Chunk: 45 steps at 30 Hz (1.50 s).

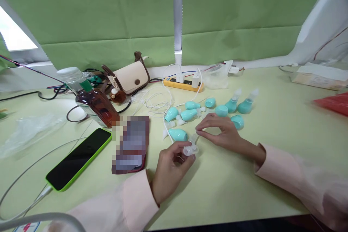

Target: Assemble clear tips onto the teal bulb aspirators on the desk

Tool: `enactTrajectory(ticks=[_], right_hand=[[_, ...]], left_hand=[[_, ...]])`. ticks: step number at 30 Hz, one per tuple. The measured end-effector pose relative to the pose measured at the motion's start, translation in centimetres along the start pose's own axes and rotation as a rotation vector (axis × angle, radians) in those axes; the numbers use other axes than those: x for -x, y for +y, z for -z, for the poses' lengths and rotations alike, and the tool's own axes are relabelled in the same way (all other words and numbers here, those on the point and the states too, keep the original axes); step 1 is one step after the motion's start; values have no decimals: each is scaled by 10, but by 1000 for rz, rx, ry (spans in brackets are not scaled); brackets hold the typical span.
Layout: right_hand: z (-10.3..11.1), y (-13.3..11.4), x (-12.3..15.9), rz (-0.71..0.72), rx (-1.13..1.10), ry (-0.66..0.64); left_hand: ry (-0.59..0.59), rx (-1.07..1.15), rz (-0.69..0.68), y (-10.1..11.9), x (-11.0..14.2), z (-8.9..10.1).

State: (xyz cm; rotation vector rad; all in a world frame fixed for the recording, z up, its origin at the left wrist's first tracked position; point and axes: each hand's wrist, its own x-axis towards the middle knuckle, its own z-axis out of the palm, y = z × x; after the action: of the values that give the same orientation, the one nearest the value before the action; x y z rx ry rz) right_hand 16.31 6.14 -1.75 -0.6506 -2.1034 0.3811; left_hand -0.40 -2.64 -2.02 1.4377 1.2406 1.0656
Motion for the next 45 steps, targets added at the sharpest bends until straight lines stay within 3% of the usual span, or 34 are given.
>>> enactTrajectory(ticks=[4, 7, 11, 16, 22, 29, 33, 39, 45], right_hand=[[2, -21, 5, -148, -330, -85], [1, -24, 8, -116, -394, -124], [-2, -20, 11, -82, -410, -81], [-3, -23, 12, -98, -335, -29], [-6, -31, 16, -1, -196, 162], [-4, -36, 15, 28, -247, 81], [-3, -37, 15, 147, -99, 122], [0, -30, 20, 367, 99, 9], [1, -28, 22, 406, 157, 11]], left_hand=[[-9, 45, 22, -2, -1, 0], [-3, 83, 46, -3, -2, -1], [6, 114, 53, -1, -3, -1], [21, 134, 66, 3, -2, -1], [14, 212, 49, 7, -2, 0], [-4, 270, 12, 4, -1, 1], [-4, 252, 28, 6, -2, 1], [8, 251, 30, 8, -2, 0], [5, 223, 37, 6, -1, 0]])
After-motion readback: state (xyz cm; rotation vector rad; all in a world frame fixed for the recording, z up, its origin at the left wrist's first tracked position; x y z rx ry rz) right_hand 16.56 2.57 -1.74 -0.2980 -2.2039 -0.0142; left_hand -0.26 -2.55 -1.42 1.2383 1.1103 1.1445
